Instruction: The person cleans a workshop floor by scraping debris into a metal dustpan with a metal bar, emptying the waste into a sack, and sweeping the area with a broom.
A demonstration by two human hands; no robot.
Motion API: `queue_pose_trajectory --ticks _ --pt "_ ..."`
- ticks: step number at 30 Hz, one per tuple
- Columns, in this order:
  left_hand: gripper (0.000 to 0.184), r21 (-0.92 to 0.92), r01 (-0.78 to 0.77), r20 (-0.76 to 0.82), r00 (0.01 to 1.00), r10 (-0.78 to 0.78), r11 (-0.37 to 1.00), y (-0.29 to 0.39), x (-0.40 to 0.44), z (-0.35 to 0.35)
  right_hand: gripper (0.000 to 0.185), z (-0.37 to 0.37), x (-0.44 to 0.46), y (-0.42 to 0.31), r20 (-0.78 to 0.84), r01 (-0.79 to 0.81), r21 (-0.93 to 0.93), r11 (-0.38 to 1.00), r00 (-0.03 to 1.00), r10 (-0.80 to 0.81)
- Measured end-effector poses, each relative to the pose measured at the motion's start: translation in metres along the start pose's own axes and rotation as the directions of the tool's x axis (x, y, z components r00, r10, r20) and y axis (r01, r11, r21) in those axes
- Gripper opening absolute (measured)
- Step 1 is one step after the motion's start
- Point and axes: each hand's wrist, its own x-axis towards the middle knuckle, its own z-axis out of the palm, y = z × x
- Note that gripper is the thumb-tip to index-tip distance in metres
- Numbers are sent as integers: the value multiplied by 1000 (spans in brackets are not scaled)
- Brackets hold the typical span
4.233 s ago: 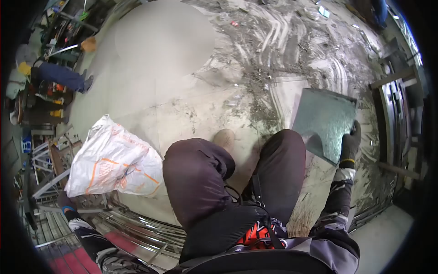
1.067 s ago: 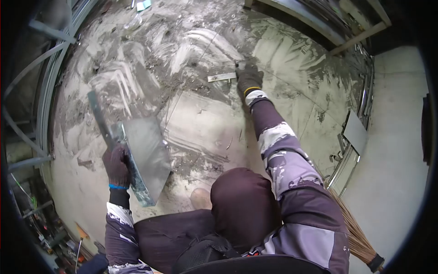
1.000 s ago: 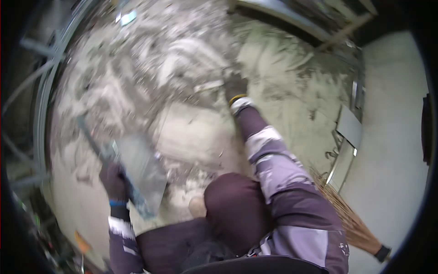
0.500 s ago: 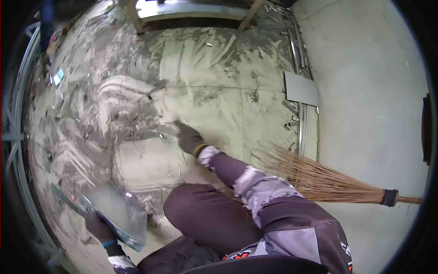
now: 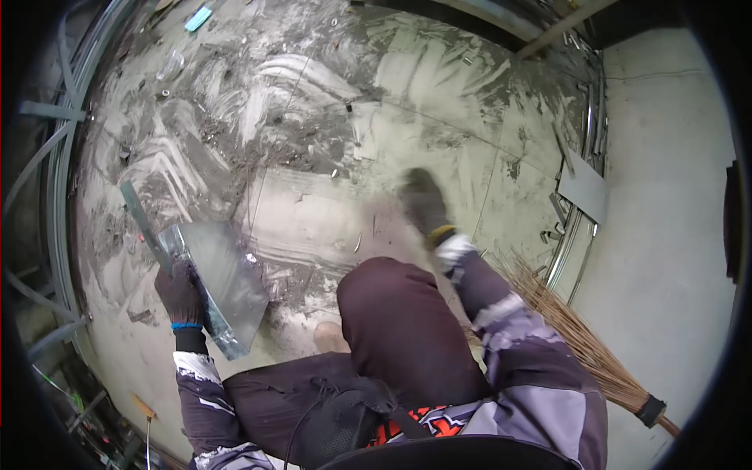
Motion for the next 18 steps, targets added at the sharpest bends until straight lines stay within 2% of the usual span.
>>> queue_pose_trajectory --ticks 1,2,4,6,7,8,10,11,12,14,15,16,18 --pt "16 -8 -16 1 1000 16 1000 0 1 3 31 27 13 -34 -7 226 4 974 974 -226" --pt "16 -70 26 0 1000 -26 997 -1 0 2 28 16 34 -95 257 176 -13 984 952 -167" --pt "15 -130 57 1 998 -57 990 -4 0 -1 25 66 55 -115 291 310 -124 943 920 -264" --pt "15 -102 39 -2 999 -39 994 -10 0 -4 24 115 69 -104 434 338 -254 906 877 -206" --pt "15 -126 45 -43 998 -51 991 -9 -2 -3 23 125 77 -109 444 217 -265 940 892 -81" --pt "15 -128 44 -42 998 -50 991 -8 -4 -5 23 128 75 -107 443 216 -266 939 893 -80" --pt "15 -122 73 -27 997 -76 990 -6 -8 -8 22 131 70 -98 256 252 -218 943 947 -194" --pt "15 -102 1 -13 1000 -3 995 -14 -6 -10 28 153 70 -78 289 132 -188 973 955 -73" --pt "16 -135 6 -30 999 -10 991 -17 -6 -10 28 148 70 -77 278 120 -207 971 959 -59" --pt "17 -82 -59 -13 998 58 995 -13 -5 -10 27 126 66 -73 350 205 -117 972 924 -153" --pt "18 -13 -132 -2 991 132 991 -18 -1 -10 22 122 60 -69 306 105 -73 992 949 -78" --pt "20 55 -203 18 979 202 978 -21 1 -9 21 82 60 -84 306 137 -63 989 946 -111" --pt "24 -73 -3 39 999 6 997 -9 -1 -10 11 46 50 -74 153 15 154 988 987 -38"
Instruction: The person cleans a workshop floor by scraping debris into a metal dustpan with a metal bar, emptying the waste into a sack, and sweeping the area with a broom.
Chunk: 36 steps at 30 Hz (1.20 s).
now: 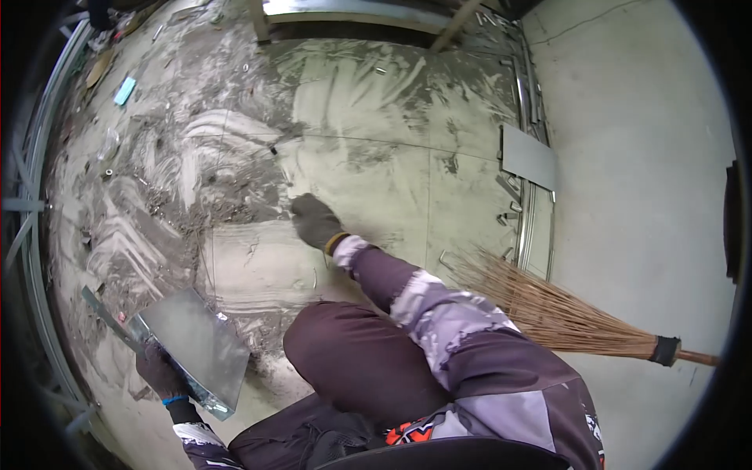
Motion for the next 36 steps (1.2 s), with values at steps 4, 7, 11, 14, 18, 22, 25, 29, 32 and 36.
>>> queue_pose_trajectory --ticks 4,7,11,14,18,22,25,29,32,36 --pt "24 547 -553 204 816 541 628 -12 12 -7 35 -69 -59 142 -469 -229 -343 911 882 46" --pt "30 386 -380 61 919 388 840 -28 18 -1 53 -199 -70 83 -752 -356 6 935 614 238" --pt "31 -53 58 7 998 -58 997 26 12 29 28 -236 -81 57 -318 -531 346 773 709 629" --pt "28 210 -115 100 990 95 971 73 9 43 27 -192 -56 -32 25 -391 380 838 910 413" --pt "25 98 -239 200 956 216 966 131 9 87 97 -145 -13 -205 603 -332 418 846 798 15" --pt "23 454 -545 239 837 493 705 161 19 174 82 -84 14 -233 629 195 -186 963 776 -36" --pt "31 212 -487 373 842 391 847 212 15 190 57 -85 37 -161 307 373 -175 911 900 -310" --pt "27 46 -670 391 695 603 741 216 -10 141 51 -156 33 -85 33 22 252 968 999 -31" --pt "21 345 -727 590 660 465 594 158 -12 49 54 -222 -6 -14 109 -392 405 826 918 382" --pt "27 86 211 205 953 -224 974 103 -91 -79 43 -242 -77 59 -33 -537 341 771 813 581"
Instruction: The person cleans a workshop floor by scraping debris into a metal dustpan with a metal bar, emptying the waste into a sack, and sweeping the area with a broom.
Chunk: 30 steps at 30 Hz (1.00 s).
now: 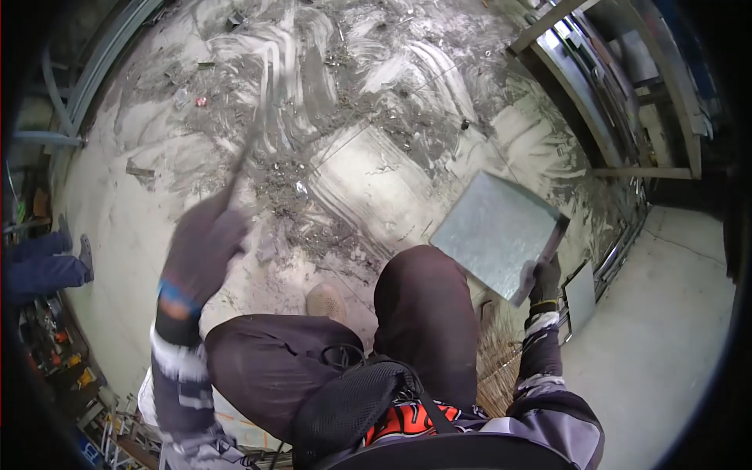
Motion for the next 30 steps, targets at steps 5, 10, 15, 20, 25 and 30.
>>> queue_pose_trajectory --ticks 5,10,15,20,25,30 --pt "27 -363 71 -436 868 -236 929 -36 -94 -18 48 86 -23 -28 68 -144 178 974 989 133" --pt "27 -329 41 -504 837 -213 943 -43 -113 -13 64 266 44 -35 42 72 68 995 996 -75" --pt "21 -374 167 -519 778 -355 912 -39 -144 -2 41 358 47 -84 250 196 152 969 941 -230" --pt "19 -473 227 -538 691 -483 852 -19 -189 -17 41 267 -14 -97 311 64 345 936 934 -178" --pt "18 -313 356 -539 697 -473 880 -82 -205 -18 41 146 -56 -45 315 -93 197 976 949 27" --pt "16 -614 342 -198 806 -558 711 -138 -181 -61 48 -5 -144 14 96 -80 -69 994 992 86"
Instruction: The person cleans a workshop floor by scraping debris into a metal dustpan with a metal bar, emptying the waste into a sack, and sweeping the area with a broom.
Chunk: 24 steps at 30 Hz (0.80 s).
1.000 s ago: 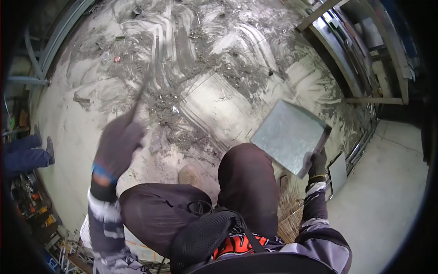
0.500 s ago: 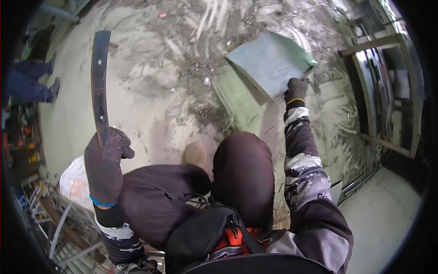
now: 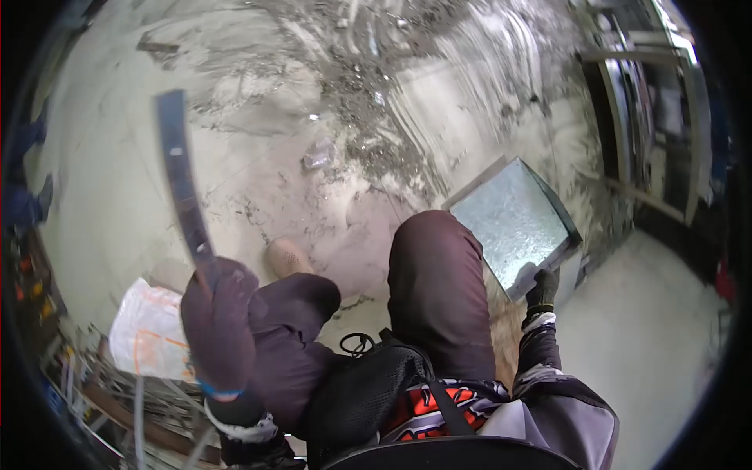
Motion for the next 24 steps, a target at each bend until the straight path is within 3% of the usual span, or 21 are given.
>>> queue_pose_trajectory --ticks 2,3,4,5,6,7,12,13,14,15,16,17,18,19,20,21,22,23,24 --pt "19 53 70 107 991 -75 996 -1 25 -7 58 -94 -15 62 -26 -2 -384 923 1000 -8" --pt "19 73 76 156 984 -86 994 0 35 -6 75 -29 -85 -9 -222 -157 31 987 962 160" --pt "17 121 129 179 972 -150 984 -2 42 -4 83 -50 -101 5 -287 -227 -7 974 933 215" --pt "16 173 181 184 960 -212 968 -12 46 -6 72 -68 -121 25 -314 -254 -125 959 927 204" --pt "17 208 -87 290 957 24 974 -41 48 -10 62 -80 -137 37 -322 -279 -243 929 927 194" --pt "18 199 -35 337 941 -35 979 -41 43 -8 65 -44 -171 11 -298 -234 -17 972 929 218" --pt "21 128 157 396 897 -196 979 -30 23 6 67 81 -217 15 -231 -219 231 948 934 272" --pt "21 232 57 380 914 -144 971 -41 24 0 68 92 -225 25 -209 -198 285 938 942 263" --pt "22 337 -43 384 918 -96 940 -48 20 -5 64 56 -205 136 -306 -201 110 973 925 226" --pt "20 370 -187 469 883 -9 910 -31 17 -6 32 65 -196 157 -325 -418 181 890 829 455" --pt "20 383 -194 483 876 -17 903 -27 14 -4 45 62 -186 243 -86 -95 -338 936 994 70" --pt "19 288 30 396 906 -147 957 -24 12 -2 23 112 -175 215 13 -28 -792 609 998 63" --pt "18 162 246 315 905 -286 956 -23 9 0 28 167 -166 178 112 106 -989 98 992 56" --pt "18 177 242 310 906 -287 954 -21 5 2 24 214 -160 180 49 40 -961 273 999 24" --pt "17 200 208 296 919 -262 957 -18 3 4 21 269 -147 180 -116 -99 -718 689 993 21" --pt "17 225 168 279 933 -228 960 -16 1 5 20 330 -133 152 -266 -181 -174 968 955 130" --pt "17 242 148 273 938 -213 959 -17 -1 4 20 387 -115 102 -325 -139 278 950 918 229" --pt "18 252 144 288 933 -216 957 -20 -3 2 22 427 -97 64 -333 -66 471 880 910 246" --pt "18 259 144 302 927 -221 955 -23 -4 0 36 435 -95 32 -227 -51 546 837 952 206"
